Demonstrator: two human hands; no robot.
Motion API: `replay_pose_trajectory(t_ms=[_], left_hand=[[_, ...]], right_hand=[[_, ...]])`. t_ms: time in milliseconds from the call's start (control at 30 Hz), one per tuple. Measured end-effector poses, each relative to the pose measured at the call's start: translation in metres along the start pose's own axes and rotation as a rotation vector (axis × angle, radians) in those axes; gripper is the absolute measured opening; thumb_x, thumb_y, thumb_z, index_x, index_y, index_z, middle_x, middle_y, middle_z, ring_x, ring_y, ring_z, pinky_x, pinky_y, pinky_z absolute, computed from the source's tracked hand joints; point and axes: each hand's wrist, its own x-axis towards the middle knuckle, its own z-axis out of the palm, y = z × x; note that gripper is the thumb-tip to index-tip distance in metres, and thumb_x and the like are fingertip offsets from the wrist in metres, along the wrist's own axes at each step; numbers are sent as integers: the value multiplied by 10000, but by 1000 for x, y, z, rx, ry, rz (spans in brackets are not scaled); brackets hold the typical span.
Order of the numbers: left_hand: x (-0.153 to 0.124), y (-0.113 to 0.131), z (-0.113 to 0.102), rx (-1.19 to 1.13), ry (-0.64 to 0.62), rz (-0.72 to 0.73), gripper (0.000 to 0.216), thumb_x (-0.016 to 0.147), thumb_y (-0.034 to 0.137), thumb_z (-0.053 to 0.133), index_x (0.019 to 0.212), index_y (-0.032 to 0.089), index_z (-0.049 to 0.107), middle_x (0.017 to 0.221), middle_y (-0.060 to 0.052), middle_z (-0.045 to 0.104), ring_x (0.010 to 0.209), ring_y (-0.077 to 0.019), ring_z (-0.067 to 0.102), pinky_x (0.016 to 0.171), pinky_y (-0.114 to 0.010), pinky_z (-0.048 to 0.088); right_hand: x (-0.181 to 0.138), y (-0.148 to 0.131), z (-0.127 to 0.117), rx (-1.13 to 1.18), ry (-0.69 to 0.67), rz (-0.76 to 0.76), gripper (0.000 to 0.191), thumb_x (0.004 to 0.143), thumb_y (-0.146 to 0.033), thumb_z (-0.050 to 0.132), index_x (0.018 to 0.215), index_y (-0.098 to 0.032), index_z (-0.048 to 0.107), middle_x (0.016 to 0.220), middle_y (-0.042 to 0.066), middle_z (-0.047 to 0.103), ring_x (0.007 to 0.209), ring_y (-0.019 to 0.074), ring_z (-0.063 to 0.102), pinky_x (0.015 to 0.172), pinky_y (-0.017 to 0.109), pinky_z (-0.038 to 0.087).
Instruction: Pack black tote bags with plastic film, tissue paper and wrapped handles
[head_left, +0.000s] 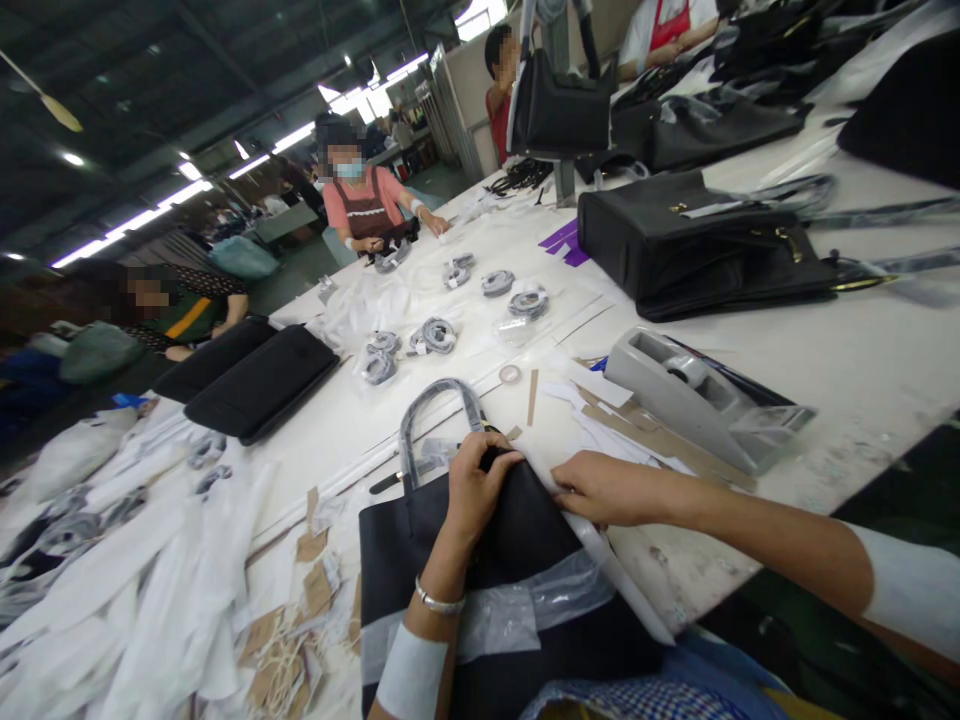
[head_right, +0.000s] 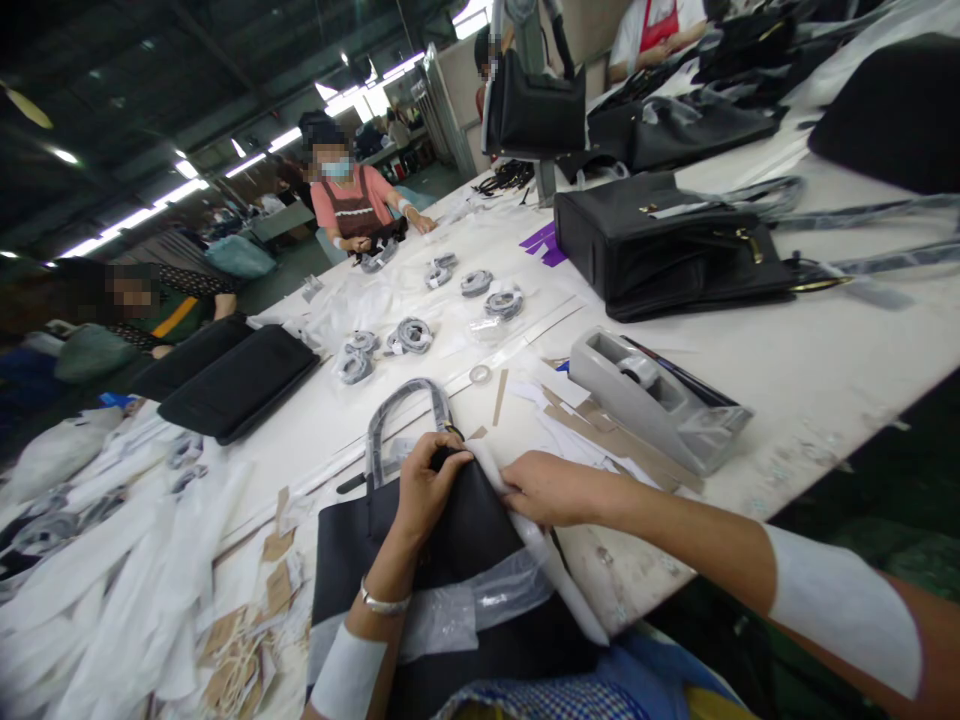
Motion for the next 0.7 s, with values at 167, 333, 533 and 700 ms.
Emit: replay_pose_trajectory(t_ms=[167, 333, 533, 700], left_hand=[[3, -4, 3, -30, -152, -37, 98, 910, 294, 618, 898, 226, 549, 1135, -68, 690, 1098, -225, 626, 941, -364, 463], [5, -12, 5, 72, -135, -98, 111, 900, 329, 627, 920, 233, 574, 973, -34, 707, 954, -225, 659, 864, -346, 477], [7, -10, 5, -56, -91, -107, 106, 895, 316, 611, 893, 221, 565, 941, -29, 696, 927, -203, 656, 855, -326, 487], [4, 0, -5, -148, -43, -152, 129, 885, 329, 603, 864, 216, 545, 953, -38, 692, 962, -203, 655, 890, -337, 494]], right_hand=[[0, 7, 8, 21, 66, 28, 199, 880, -260, 520, 778, -180, 671, 766, 78, 710, 675, 188, 619, 613, 265, 394], [-51, 25, 19, 309, 229, 139, 218, 869, -392, 581, 883, -212, 704, 780, 43, 717, 729, 203, 644, 662, 276, 441], [-95, 19, 42, 516, -23, 131, 193, 837, -340, 622, 914, -198, 727, 789, 30, 699, 709, 182, 625, 621, 247, 441], [-96, 12, 62, 345, 151, 9, 143, 868, -237, 564, 820, -198, 693, 804, 34, 674, 712, 165, 620, 652, 254, 471]])
